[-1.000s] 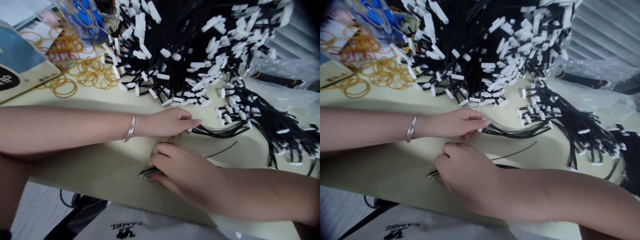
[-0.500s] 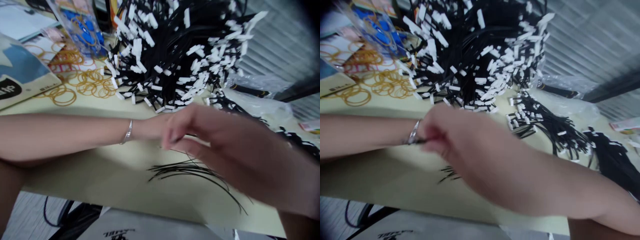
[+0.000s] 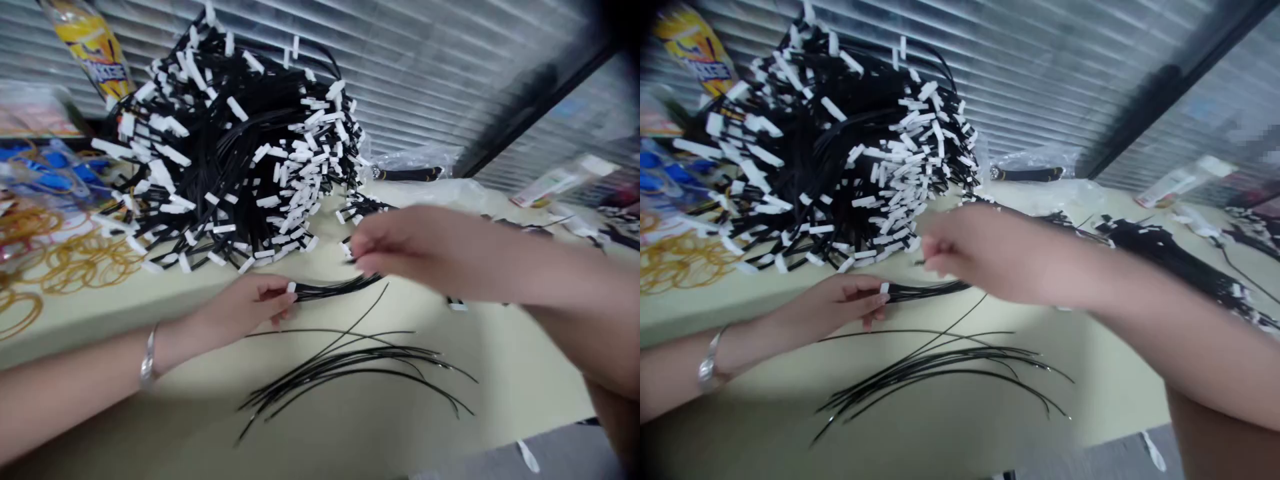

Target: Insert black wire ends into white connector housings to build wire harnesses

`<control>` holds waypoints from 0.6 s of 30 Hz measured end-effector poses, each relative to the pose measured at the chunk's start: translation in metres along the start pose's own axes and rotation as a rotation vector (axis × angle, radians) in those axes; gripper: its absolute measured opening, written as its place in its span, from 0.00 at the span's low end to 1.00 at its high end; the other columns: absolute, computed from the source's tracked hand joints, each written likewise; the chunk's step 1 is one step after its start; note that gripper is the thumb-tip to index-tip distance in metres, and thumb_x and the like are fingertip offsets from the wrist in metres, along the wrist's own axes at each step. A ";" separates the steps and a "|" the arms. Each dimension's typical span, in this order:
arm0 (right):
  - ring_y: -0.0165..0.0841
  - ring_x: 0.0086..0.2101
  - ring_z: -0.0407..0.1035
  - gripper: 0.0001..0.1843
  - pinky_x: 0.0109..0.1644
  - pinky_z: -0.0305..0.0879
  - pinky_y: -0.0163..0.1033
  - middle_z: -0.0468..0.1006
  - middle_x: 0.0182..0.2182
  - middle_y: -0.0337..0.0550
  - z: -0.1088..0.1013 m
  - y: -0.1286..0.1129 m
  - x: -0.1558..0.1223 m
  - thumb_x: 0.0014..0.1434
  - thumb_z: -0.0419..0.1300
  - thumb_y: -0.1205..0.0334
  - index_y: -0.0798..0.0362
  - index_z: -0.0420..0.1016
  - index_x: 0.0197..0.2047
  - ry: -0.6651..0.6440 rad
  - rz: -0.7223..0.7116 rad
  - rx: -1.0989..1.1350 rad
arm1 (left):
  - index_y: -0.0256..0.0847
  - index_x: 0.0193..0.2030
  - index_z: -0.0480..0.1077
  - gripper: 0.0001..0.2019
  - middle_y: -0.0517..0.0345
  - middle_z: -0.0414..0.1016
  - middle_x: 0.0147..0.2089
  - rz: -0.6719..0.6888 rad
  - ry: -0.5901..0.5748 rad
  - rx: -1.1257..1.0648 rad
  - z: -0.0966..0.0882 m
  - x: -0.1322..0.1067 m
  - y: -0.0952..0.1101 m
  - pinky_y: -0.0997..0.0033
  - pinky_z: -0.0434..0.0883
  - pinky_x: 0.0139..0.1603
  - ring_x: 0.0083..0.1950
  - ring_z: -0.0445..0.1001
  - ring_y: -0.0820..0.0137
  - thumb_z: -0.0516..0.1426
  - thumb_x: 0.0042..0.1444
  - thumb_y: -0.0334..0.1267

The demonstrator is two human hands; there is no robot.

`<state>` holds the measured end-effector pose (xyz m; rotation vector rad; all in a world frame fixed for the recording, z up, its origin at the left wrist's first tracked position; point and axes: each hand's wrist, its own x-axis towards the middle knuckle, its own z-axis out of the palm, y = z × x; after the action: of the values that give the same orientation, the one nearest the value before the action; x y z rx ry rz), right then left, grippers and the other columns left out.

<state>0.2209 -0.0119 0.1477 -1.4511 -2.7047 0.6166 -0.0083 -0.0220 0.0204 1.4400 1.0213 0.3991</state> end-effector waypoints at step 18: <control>0.23 0.23 0.65 0.04 0.24 0.55 0.29 0.72 0.22 0.30 0.097 0.016 0.036 0.52 0.56 0.69 0.53 0.64 0.30 0.196 0.091 0.349 | 0.39 0.42 0.64 0.10 0.63 0.74 0.33 -0.127 0.146 -0.424 -0.001 0.010 -0.007 0.74 0.76 0.41 0.35 0.78 0.73 0.60 0.54 0.34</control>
<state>0.1945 -0.0081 0.0468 -1.4600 -2.2564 0.8493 -0.0061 -0.0150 0.0113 0.9725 1.0627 0.5956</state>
